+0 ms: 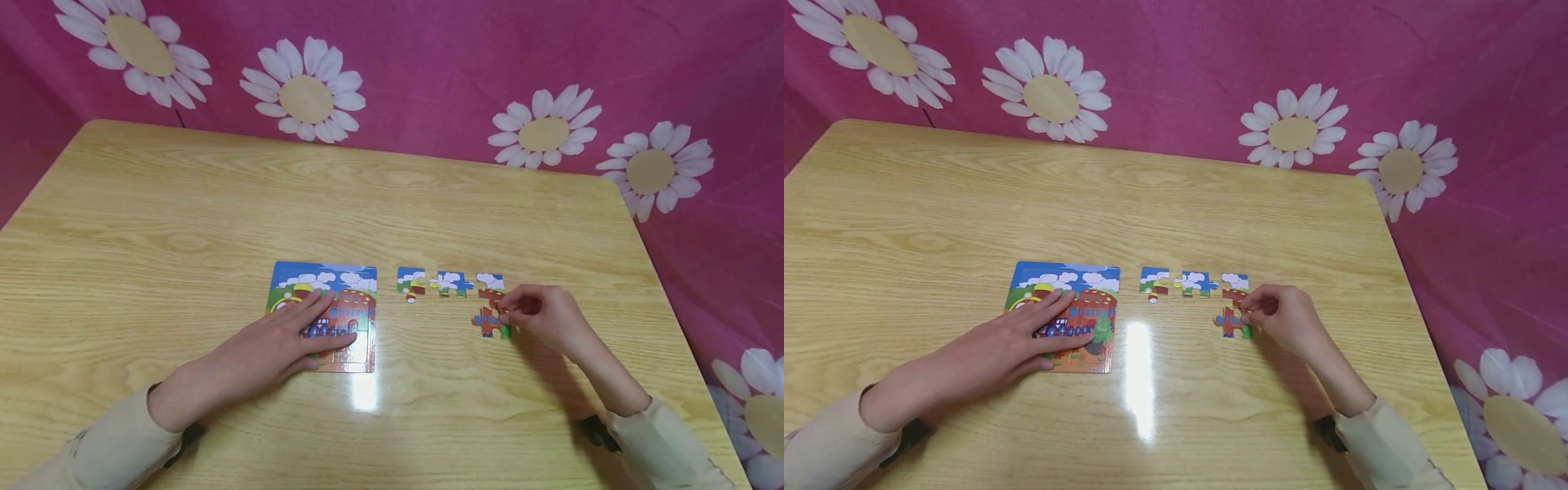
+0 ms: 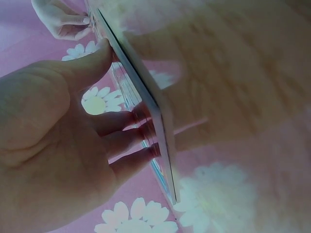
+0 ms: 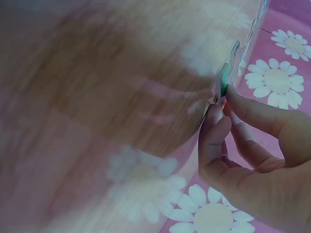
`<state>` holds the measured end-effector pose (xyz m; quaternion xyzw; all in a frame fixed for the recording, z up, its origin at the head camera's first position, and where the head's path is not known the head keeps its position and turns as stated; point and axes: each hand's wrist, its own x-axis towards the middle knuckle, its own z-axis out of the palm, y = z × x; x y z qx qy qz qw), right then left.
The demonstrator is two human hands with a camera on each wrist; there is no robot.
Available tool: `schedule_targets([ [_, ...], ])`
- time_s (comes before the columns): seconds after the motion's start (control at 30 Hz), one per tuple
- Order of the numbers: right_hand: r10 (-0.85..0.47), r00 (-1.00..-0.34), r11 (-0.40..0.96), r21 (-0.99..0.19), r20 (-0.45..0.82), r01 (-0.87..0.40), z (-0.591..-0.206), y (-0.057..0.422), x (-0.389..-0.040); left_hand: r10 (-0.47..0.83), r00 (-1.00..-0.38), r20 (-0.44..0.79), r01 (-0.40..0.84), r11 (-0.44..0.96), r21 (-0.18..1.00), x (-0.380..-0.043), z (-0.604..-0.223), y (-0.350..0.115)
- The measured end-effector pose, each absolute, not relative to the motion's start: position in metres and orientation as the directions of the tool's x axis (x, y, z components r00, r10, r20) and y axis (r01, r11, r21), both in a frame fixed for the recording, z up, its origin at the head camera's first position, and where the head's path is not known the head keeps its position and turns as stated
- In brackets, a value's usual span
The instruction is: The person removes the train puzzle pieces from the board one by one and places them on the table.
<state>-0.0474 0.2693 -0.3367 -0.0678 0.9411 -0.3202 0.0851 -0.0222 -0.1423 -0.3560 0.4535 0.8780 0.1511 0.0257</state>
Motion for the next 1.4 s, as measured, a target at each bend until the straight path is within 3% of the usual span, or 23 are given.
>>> schedule_targets([
  [0.37,-0.184,-0.979,0.798,-0.595,-0.090,-0.096,-0.340,0.270,-0.047,0.800,-0.592,0.103,0.783,0.539,0.311,-0.022,-0.356,-0.142],
  [0.63,-0.208,-0.976,0.719,-0.687,-0.069,-0.105,-0.334,0.260,-0.047,0.792,-0.598,0.120,0.775,0.534,0.338,-0.020,-0.356,-0.143],
  [1.13,-0.432,-0.896,0.535,-0.829,-0.102,-0.163,-0.329,0.163,-0.075,0.763,-0.630,0.144,0.756,0.561,0.339,-0.014,-0.356,-0.146],
  [1.4,-0.496,-0.854,0.554,-0.814,-0.157,-0.173,-0.331,0.113,-0.085,0.735,-0.666,0.131,0.727,0.600,0.334,-0.006,-0.353,-0.161],
])
